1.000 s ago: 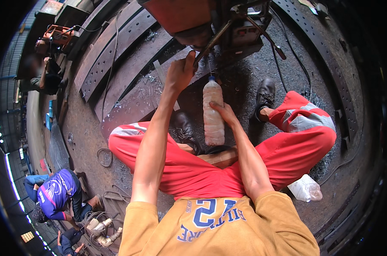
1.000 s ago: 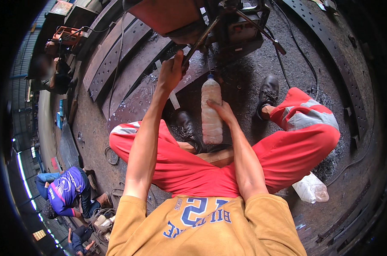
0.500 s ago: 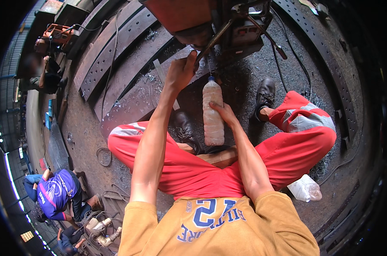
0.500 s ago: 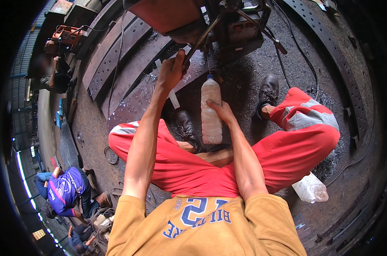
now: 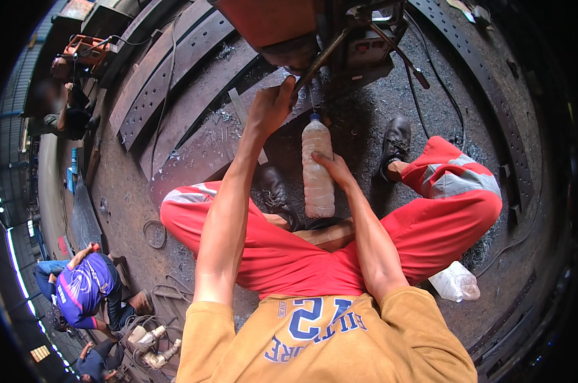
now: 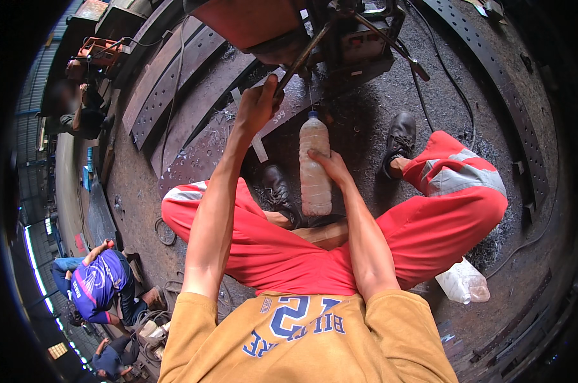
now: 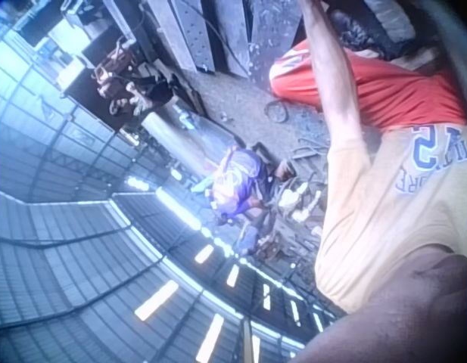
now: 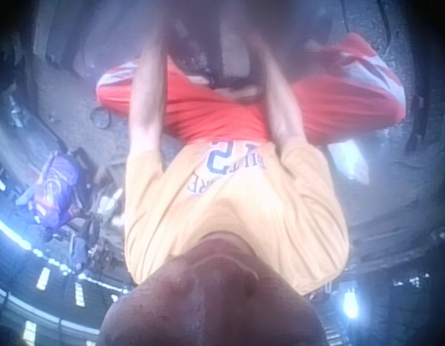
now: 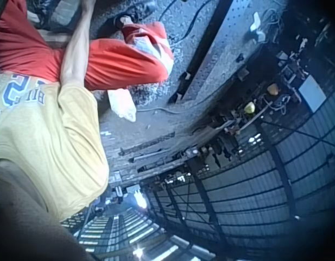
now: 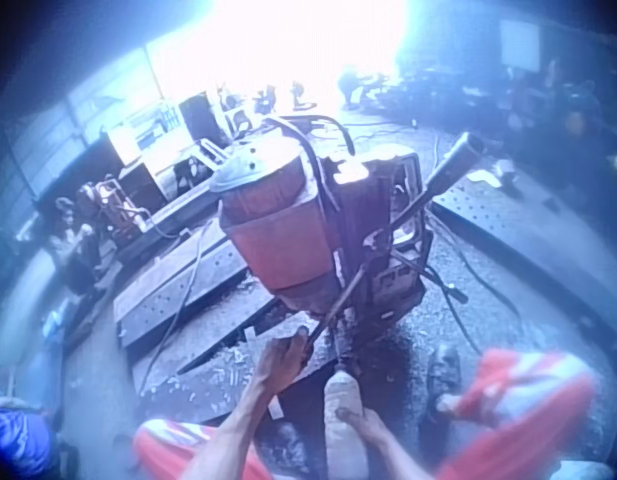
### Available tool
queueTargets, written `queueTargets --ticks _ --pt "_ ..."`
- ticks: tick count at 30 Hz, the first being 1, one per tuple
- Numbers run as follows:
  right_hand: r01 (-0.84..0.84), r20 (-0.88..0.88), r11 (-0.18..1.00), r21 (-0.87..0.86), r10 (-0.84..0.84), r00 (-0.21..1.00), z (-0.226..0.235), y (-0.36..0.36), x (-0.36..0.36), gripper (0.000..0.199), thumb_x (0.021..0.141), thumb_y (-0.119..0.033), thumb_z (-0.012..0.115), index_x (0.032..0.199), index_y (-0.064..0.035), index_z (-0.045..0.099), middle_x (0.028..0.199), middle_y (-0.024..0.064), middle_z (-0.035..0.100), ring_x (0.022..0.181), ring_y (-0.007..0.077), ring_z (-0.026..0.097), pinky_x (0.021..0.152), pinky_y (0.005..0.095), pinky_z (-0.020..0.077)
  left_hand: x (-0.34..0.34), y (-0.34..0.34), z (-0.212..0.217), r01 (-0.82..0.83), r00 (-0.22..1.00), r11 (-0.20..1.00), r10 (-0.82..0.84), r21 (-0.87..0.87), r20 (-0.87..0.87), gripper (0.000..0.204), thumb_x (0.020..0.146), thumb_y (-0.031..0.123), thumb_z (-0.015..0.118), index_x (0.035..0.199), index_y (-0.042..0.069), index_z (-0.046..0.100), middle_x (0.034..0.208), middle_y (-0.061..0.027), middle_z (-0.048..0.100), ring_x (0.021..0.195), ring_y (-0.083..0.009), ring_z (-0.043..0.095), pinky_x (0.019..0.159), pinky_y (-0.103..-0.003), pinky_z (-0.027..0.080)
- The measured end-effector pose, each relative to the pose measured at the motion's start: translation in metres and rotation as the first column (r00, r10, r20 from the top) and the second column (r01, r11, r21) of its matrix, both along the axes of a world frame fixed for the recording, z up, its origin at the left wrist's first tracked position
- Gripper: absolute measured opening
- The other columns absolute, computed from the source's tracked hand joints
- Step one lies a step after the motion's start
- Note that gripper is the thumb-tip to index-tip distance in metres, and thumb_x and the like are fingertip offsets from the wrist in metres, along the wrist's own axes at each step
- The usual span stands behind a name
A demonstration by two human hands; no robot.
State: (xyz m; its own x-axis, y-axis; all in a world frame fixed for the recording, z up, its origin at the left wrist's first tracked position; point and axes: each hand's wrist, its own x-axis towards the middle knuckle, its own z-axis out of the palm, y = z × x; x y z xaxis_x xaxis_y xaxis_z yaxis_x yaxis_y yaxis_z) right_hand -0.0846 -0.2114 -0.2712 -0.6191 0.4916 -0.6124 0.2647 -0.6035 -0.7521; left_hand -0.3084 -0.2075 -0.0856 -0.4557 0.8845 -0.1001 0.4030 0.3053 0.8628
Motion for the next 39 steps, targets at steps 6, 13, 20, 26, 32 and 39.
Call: queueTargets --ticks 6,13,20,26,32,39 --pt "0.0 -0.008 1.0 0.016 0.0 1.0 0.0 0.0 0.0 0.056 0.088 -0.04 0.072 0.124 0.0012 0.063 0.111 0.0104 0.069 0.096 0.019 0.066 0.088 0.0336 0.0511 0.0 0.0 0.0 -0.006 1.0 1.0 0.006 -0.001 -0.006 0.076 0.101 0.064 0.038 0.061 0.002 0.058 0.052 -0.0019 0.051 0.049 -0.0124 0.049 0.05 -0.032 0.037" --pt "0.009 -0.007 1.0 0.013 -0.009 1.0 -0.011 -0.001 0.0 0.056 0.088 -0.041 0.073 0.123 0.0013 0.063 0.11 0.0102 0.069 0.095 0.0185 0.066 0.087 0.0334 0.0513 0.0 0.001 0.001 0.013 1.0 1.0 -0.013 -0.013 -0.024 0.076 0.101 0.064 0.038 0.061 0.002 0.058 0.052 -0.0026 0.051 0.049 -0.0131 0.049 0.051 -0.032 0.037" --pt "0.007 -0.003 1.0 0.019 -0.007 1.0 -0.004 0.0 0.0 0.054 0.089 -0.04 0.072 0.122 0.0013 0.064 0.108 0.01 0.069 0.094 0.0185 0.066 0.086 0.0331 0.0516 -0.001 0.0 0.004 -0.007 1.0 0.997 0.008 -0.082 0.014 0.075 0.098 0.064 0.042 0.066 0.0 0.062 0.054 -0.0071 0.054 0.056 -0.0185 0.053 0.058 -0.037 0.042" --pt "0.03 -0.011 0.999 0.023 -0.03 0.999 -0.006 0.0 0.0 0.06 0.084 -0.043 0.075 0.121 0.0037 0.065 0.107 0.0129 0.07 0.094 0.0201 0.068 0.086 0.0338 0.0519 -0.001 0.0 0.002 -0.017 0.999 0.996 0.02 -0.083 0.029 0.074 0.098 0.064 0.042 0.066 0.0 0.062 0.054 -0.0062 0.054 0.056 -0.0176 0.052 0.057 -0.037 0.041" --pt "0.014 0.023 1.0 0.023 -0.015 1.0 -0.004 0.0 0.001 0.061 0.083 -0.043 0.075 0.121 0.004 0.065 0.108 0.0132 0.07 0.095 0.0201 0.068 0.086 0.034 0.052 -0.002 0.001 0.001 0.017 1.0 0.998 -0.017 -0.064 0.001 0.075 0.098 0.065 0.041 0.066 0.0 0.062 0.053 -0.0071 0.052 0.056 -0.0181 0.051 0.058 -0.037 0.041" --pt "0.029 0.012 1.0 0.009 -0.029 0.999 -0.005 0.0 0.0 0.062 0.083 -0.044 0.075 0.122 0.0039 0.065 0.11 0.0138 0.07 0.096 0.0211 0.068 0.087 0.0344 0.0517 0.001 0.001 0.002 -0.005 1.0 0.997 0.007 -0.072 0.02 0.075 0.098 0.064 0.041 0.066 -0.001 0.061 0.053 -0.0072 0.051 0.055 -0.0184 0.051 0.058 -0.038 0.041"
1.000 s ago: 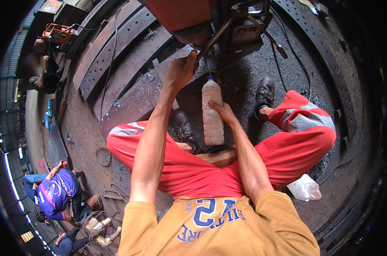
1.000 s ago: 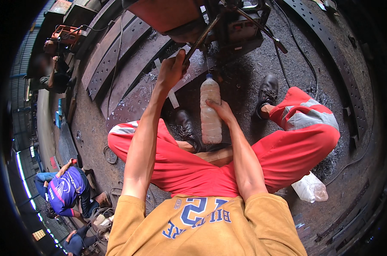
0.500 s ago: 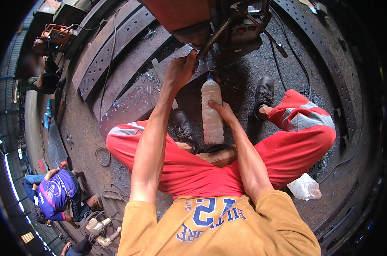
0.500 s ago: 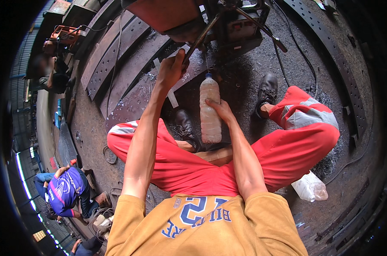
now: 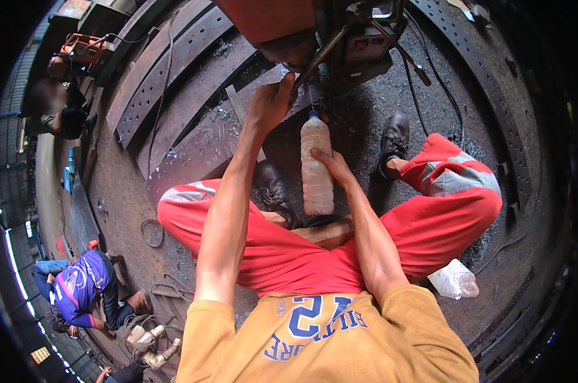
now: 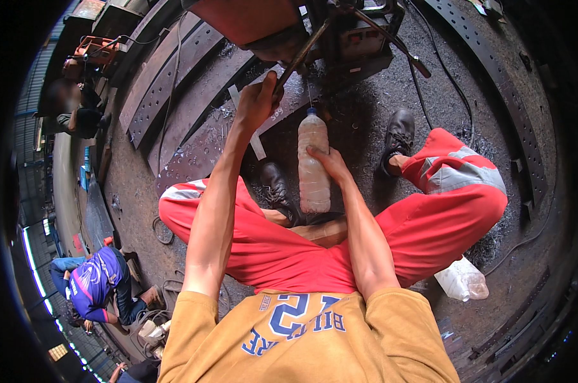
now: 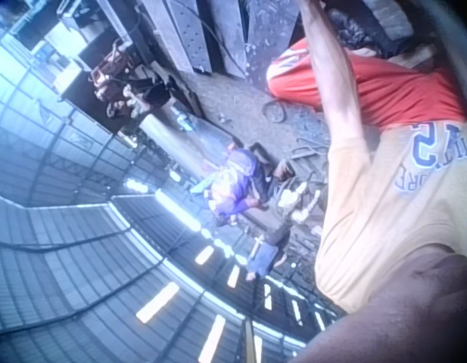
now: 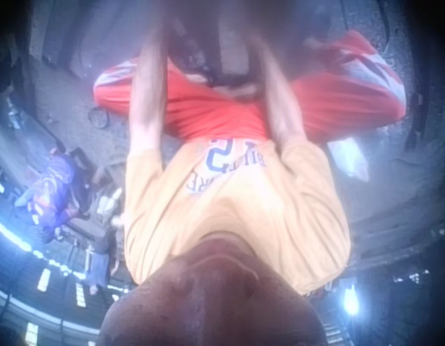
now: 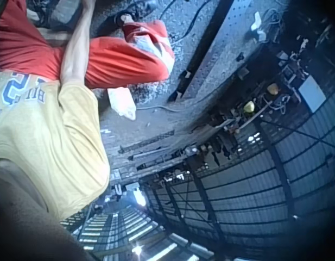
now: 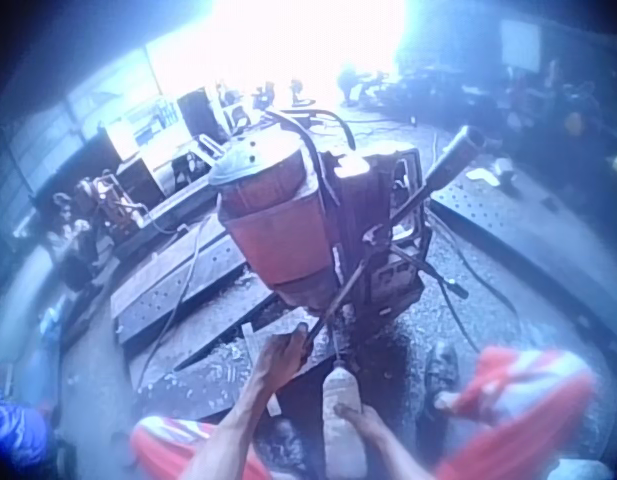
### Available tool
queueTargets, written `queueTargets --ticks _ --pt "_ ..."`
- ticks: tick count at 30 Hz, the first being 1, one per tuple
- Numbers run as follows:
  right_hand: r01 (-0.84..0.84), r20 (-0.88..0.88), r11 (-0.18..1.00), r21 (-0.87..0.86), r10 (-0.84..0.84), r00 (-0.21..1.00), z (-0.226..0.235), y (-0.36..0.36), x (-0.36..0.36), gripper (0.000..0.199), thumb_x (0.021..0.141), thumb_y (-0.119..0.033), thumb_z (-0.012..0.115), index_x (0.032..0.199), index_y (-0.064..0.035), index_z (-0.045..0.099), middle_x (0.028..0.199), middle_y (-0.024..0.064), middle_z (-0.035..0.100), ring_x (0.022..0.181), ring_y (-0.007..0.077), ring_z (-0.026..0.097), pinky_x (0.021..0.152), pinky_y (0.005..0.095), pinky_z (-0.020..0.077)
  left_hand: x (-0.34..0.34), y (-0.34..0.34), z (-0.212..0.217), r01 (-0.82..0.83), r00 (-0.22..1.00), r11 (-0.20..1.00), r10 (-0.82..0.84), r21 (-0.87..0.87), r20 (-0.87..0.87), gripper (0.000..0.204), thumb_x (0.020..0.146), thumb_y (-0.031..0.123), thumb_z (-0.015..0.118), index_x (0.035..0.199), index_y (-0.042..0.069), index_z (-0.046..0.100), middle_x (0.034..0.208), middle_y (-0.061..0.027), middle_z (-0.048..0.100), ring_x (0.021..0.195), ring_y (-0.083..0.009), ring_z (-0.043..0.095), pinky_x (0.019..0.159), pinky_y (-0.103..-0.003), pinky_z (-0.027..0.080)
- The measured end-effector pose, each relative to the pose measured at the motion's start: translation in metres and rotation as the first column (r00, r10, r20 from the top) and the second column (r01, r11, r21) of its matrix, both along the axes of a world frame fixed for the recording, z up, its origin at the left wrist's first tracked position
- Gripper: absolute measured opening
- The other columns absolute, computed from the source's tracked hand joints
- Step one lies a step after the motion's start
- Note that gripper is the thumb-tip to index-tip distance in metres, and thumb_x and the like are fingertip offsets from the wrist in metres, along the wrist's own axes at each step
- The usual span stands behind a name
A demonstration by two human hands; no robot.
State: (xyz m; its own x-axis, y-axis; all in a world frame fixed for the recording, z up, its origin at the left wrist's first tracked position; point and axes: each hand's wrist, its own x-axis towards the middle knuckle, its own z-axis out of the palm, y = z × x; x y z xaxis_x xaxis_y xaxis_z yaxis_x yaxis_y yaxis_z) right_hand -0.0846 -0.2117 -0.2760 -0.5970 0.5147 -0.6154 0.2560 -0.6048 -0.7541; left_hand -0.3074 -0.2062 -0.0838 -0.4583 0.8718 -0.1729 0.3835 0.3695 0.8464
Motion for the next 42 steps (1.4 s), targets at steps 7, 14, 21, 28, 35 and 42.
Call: queueTargets --ticks 7,14,21,28,35,42 --pt "-0.004 0.005 1.0 -0.009 0.004 1.0 -0.005 0.001 0.001 0.063 0.083 -0.044 0.075 0.123 0.0037 0.064 0.111 0.014 0.07 0.098 0.0212 0.068 0.088 0.0344 0.0514 -0.002 0.0 -0.006 0.003 1.0 1.0 -0.003 0.0 0.01 0.076 0.099 0.064 0.04 0.065 0.0 0.061 0.053 -0.0078 0.053 0.055 -0.0193 0.052 0.059 -0.038 0.042" --pt "0.001 -0.009 1.0 -0.014 -0.001 1.0 -0.006 0.0 0.001 0.062 0.084 -0.044 0.074 0.122 0.0038 0.065 0.11 0.013 0.07 0.096 0.0202 0.067 0.087 0.0338 0.0514 -0.003 0.001 -0.008 0.005 1.0 1.0 -0.005 -0.01 -0.003 0.076 0.099 0.065 0.04 0.067 -0.001 0.064 0.052 -0.0085 0.053 0.055 -0.0208 0.055 0.059 -0.039 0.043" --pt "0.001 -0.01 1.0 -0.018 -0.001 1.0 0.008 0.0 0.0 0.058 0.085 -0.042 0.073 0.12 0.0031 0.066 0.108 0.0121 0.07 0.094 0.0193 0.067 0.085 0.0337 0.0519 -0.003 0.001 -0.009 -0.004 1.0 1.0 0.004 -0.004 0.014 0.077 0.098 0.065 0.041 0.07 -0.002 0.065 0.053 -0.0101 0.055 0.056 -0.0214 0.056 0.06 -0.039 0.044" --pt "0.014 -0.017 1.0 -0.024 -0.015 1.0 0.007 0.0 0.0 0.056 0.085 -0.041 0.073 0.119 0.0031 0.066 0.106 0.0117 0.071 0.093 0.0194 0.068 0.084 0.0341 0.0524 -0.002 0.002 -0.01 -0.017 0.999 1.0 0.017 -0.009 0.039 0.076 0.098 0.065 0.042 0.071 -0.002 0.066 0.054 -0.0102 0.055 0.056 -0.0209 0.056 0.06 -0.038 0.043" --pt "-0.022 -0.021 0.999 -0.032 0.021 1.0 0.002 -0.001 -0.001 0.055 0.088 -0.04 0.072 0.123 0.0017 0.063 0.107 0.01 0.069 0.092 0.0189 0.067 0.085 0.0338 0.0521 -0.003 0.001 -0.017 -0.017 0.997 0.998 0.012 0.063 0.076 0.071 0.1 0.062 0.042 0.065 0.004 0.061 0.053 -0.0001 0.051 0.045 -0.0096 0.046 0.046 -0.028 0.034" --pt "-0.019 -0.02 0.999 -0.039 0.018 1.0 0.009 -0.001 0.0 0.054 0.089 -0.04 0.072 0.122 0.0014 0.063 0.107 0.0099 0.069 0.091 0.019 0.067 0.084 0.034 0.052 -0.003 0.001 -0.015 -0.019 0.994 0.999 0.014 0.048 0.106 0.076 0.099 0.065 0.039 0.064 0.001 0.063 0.051 -0.0042 0.052 0.049 -0.0154 0.05 0.052 -0.034 0.038"
